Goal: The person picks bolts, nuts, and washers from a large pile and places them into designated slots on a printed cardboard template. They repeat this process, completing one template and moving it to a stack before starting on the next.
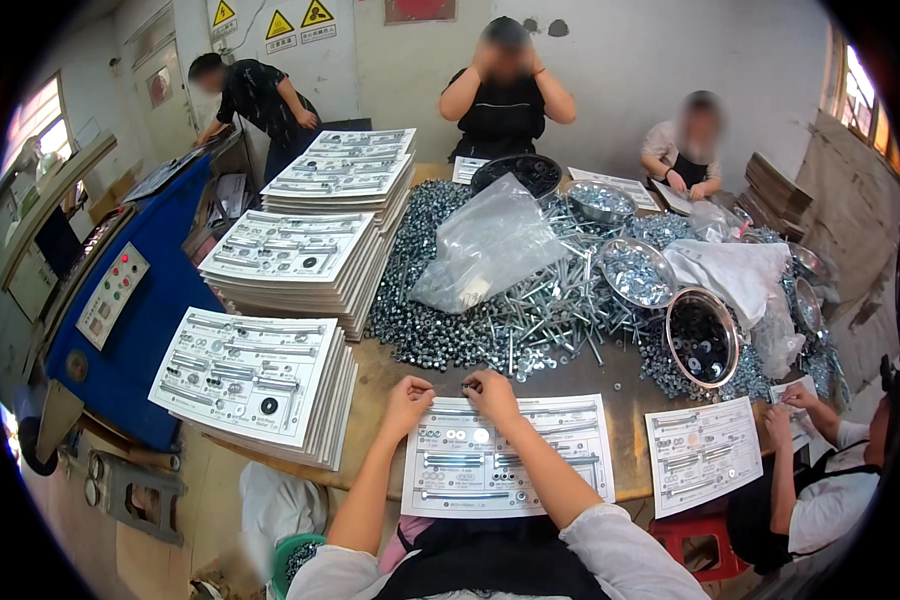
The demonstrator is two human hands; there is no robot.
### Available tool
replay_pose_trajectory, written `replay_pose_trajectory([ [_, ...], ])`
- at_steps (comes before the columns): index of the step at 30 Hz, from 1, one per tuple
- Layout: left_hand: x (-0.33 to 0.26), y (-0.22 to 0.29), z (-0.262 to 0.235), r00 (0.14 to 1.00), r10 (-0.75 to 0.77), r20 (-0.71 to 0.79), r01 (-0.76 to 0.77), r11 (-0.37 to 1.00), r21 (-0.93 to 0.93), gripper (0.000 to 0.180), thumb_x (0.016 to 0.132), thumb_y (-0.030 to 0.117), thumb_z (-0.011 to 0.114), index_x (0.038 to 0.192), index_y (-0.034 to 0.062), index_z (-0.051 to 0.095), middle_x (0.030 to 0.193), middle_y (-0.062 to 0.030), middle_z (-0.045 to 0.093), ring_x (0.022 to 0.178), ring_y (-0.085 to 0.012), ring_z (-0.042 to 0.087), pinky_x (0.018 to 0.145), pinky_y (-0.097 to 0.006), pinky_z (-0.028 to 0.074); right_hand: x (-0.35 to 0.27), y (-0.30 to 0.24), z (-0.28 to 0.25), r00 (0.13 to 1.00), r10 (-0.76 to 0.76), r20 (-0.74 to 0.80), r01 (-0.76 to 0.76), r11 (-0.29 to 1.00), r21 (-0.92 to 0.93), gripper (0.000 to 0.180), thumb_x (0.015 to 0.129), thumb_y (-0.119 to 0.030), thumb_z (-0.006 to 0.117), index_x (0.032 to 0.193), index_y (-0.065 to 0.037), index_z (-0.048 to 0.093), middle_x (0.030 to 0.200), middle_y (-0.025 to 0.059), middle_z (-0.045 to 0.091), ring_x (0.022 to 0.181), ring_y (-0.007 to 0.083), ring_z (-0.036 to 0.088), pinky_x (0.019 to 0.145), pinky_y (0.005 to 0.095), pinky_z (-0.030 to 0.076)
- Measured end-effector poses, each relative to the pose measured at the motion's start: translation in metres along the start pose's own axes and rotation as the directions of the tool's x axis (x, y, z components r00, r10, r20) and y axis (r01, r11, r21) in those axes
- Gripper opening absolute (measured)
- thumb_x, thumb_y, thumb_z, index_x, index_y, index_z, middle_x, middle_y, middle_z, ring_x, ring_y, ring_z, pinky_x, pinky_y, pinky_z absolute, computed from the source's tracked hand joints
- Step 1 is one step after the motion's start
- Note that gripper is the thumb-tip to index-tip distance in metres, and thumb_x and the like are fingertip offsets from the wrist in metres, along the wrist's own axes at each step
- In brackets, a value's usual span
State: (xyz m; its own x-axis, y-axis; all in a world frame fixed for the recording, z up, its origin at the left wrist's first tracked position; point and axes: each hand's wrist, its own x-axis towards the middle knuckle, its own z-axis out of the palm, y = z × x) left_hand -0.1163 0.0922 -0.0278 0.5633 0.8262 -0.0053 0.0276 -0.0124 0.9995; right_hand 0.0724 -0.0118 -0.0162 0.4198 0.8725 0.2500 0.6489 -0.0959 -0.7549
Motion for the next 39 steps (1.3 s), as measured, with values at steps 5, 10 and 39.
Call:
replay_pose_trajectory([
  [5,-0.046,0.005,-0.026,0.992,0.032,-0.122,-0.026,0.998,0.058,0.018,0.090,0.007,0.069,0.105,-0.0033,0.065,0.091,-0.0059,0.071,0.078,-0.0101,0.065,0.070,-0.025,0.052,-0.008,-0.015,-0.010,0.995,0.051,-0.083,-0.038,0.988,0.153,0.020,0.081,-0.010,0.078,0.100,-0.005,0.074,0.087,0.0095,0.068,0.071,0.0191,0.065,0.068,0.0320,0.053],
  [10,-0.090,0.001,-0.055,0.980,-0.059,-0.191,0.075,0.994,0.075,0.022,0.092,0.013,0.070,0.107,-0.0026,0.066,0.089,-0.0041,0.070,0.078,-0.0093,0.064,0.069,-0.025,0.052,-0.049,-0.043,-0.034,0.970,0.237,0.049,-0.230,0.842,0.488,0.020,0.086,-0.012,0.076,0.104,-0.004,0.074,0.084,0.0029,0.069,0.073,0.0094,0.062,0.066,0.0259,0.050],
  [39,-0.154,0.049,-0.015,0.985,0.145,0.096,-0.173,0.796,0.580,0.018,0.082,0.012,0.075,0.097,0.0049,0.067,0.088,-0.0060,0.064,0.067,-0.0198,0.058,0.063,-0.032,0.048,-0.127,-0.091,-0.018,0.990,0.022,0.143,-0.045,0.986,0.159,0.018,0.089,-0.011,0.069,0.105,-0.004,0.068,0.094,0.0115,0.065,0.080,0.0272,0.066,0.069,0.0362,0.053],
])
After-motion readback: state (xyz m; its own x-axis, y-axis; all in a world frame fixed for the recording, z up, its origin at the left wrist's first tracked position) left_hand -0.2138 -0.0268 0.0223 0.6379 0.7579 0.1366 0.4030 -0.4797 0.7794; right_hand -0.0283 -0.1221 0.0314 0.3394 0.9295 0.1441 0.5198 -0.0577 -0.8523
